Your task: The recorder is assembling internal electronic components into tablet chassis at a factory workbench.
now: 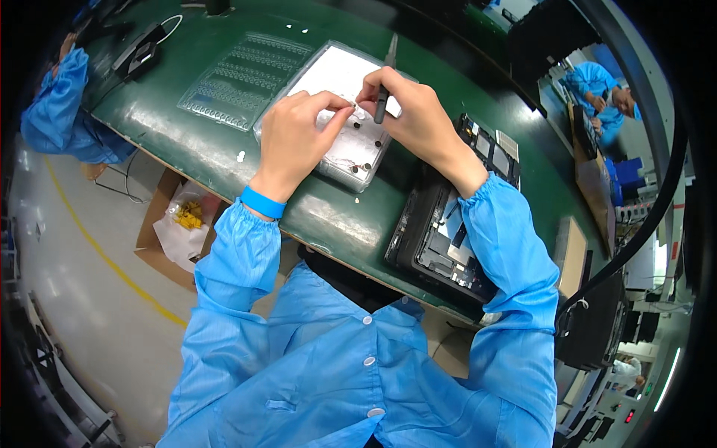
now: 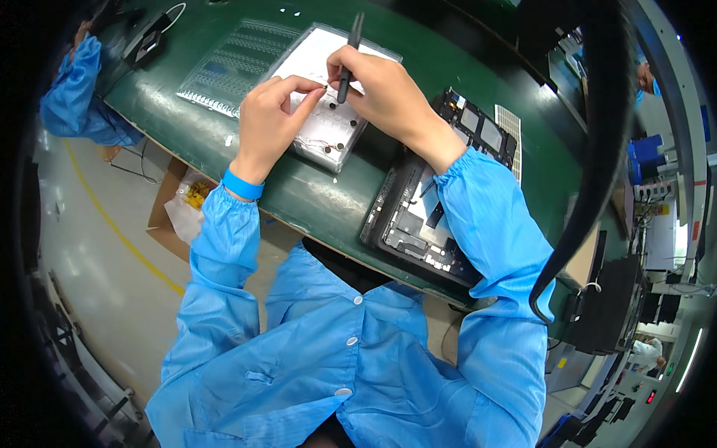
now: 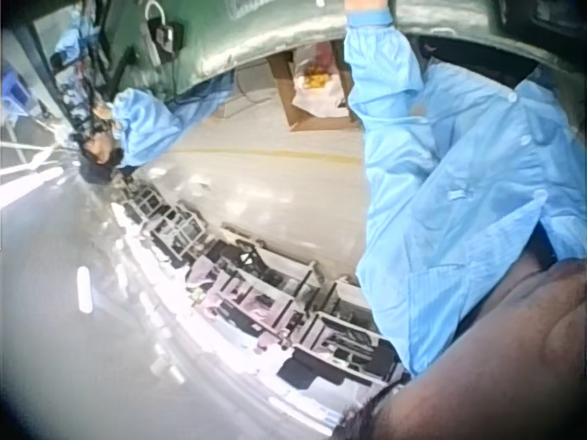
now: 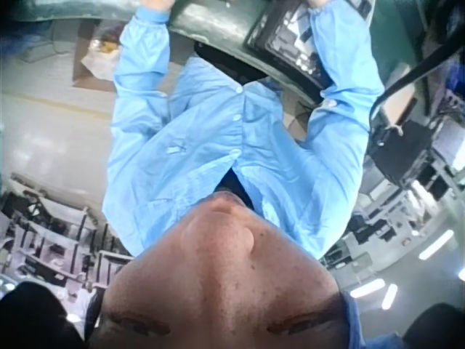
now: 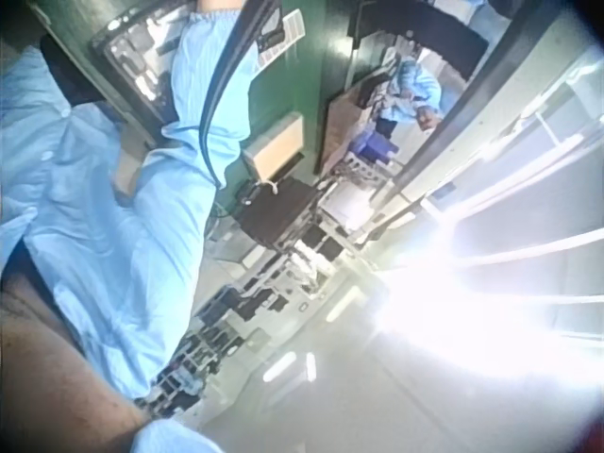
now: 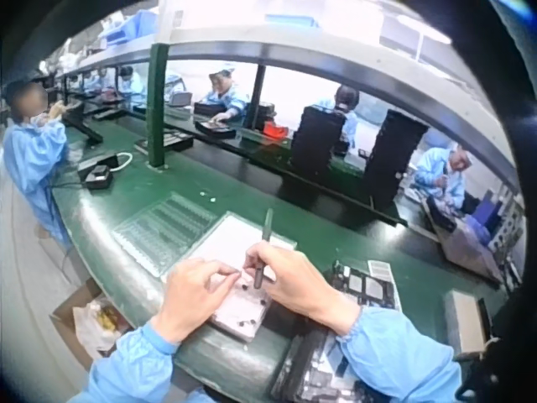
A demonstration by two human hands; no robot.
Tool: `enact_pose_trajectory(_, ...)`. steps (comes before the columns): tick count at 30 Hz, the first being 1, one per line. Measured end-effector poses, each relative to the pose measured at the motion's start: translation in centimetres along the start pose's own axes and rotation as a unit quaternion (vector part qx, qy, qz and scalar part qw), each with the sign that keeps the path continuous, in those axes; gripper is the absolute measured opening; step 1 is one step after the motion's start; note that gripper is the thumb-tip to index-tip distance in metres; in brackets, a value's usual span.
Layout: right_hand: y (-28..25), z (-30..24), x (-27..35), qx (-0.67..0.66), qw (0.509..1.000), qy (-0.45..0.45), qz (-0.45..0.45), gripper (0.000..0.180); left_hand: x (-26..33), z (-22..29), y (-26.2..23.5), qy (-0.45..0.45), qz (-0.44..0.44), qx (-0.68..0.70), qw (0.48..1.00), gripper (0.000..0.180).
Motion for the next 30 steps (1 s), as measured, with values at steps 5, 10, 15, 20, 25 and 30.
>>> enact_pose_trajectory(5,-0.4,-1.2,0.2,0.018,0.999,-0.039,0.021,0.032,0.3,-0.7,0.6,-0.031,0.018,0.064,0.997,0.01)
enact_pose_trajectory(10,-0.9,-1.3,0.3,0.01,0.997,-0.06,0.043,0.031,-0.2,-1.7,0.7,-0.09,0.003,0.212,0.973,0.012)
enact_pose_trajectory(15,-1.0,-2.2,0.3,0.026,0.994,-0.095,0.05,0.03,-0.4,-1.3,0.5,-0.07,-0.01,0.212,0.975,0.014)
enact_pose_trajectory(20,-1.0,-1.5,0.5,0.048,0.994,-0.093,0.034,0.032,-0.3,-1.2,0.9,-0.064,-0.017,0.193,0.979,0.014)
enact_pose_trajectory(25,0.0,-1.5,0.2,0.007,0.997,-0.082,0.006,0.032,-0.1,-1.6,0.7,-0.072,-0.03,0.174,0.982,0.013)
enact_pose_trajectory(30,0.4,-0.3,0.3,0.034,0.997,-0.051,-0.036,0.027,-0.1,-1.1,1.4,-0.074,-0.077,0.14,0.984,0.013)
Point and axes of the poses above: each hand's wrist, its own x-axis away from the middle knuckle, its own y-axis out of the palm, z = x × y, the point moved 10 cm from there along -x, towards the middle knuckle, and after that the axes turned 1 degree about z, right-handed, at the moved point
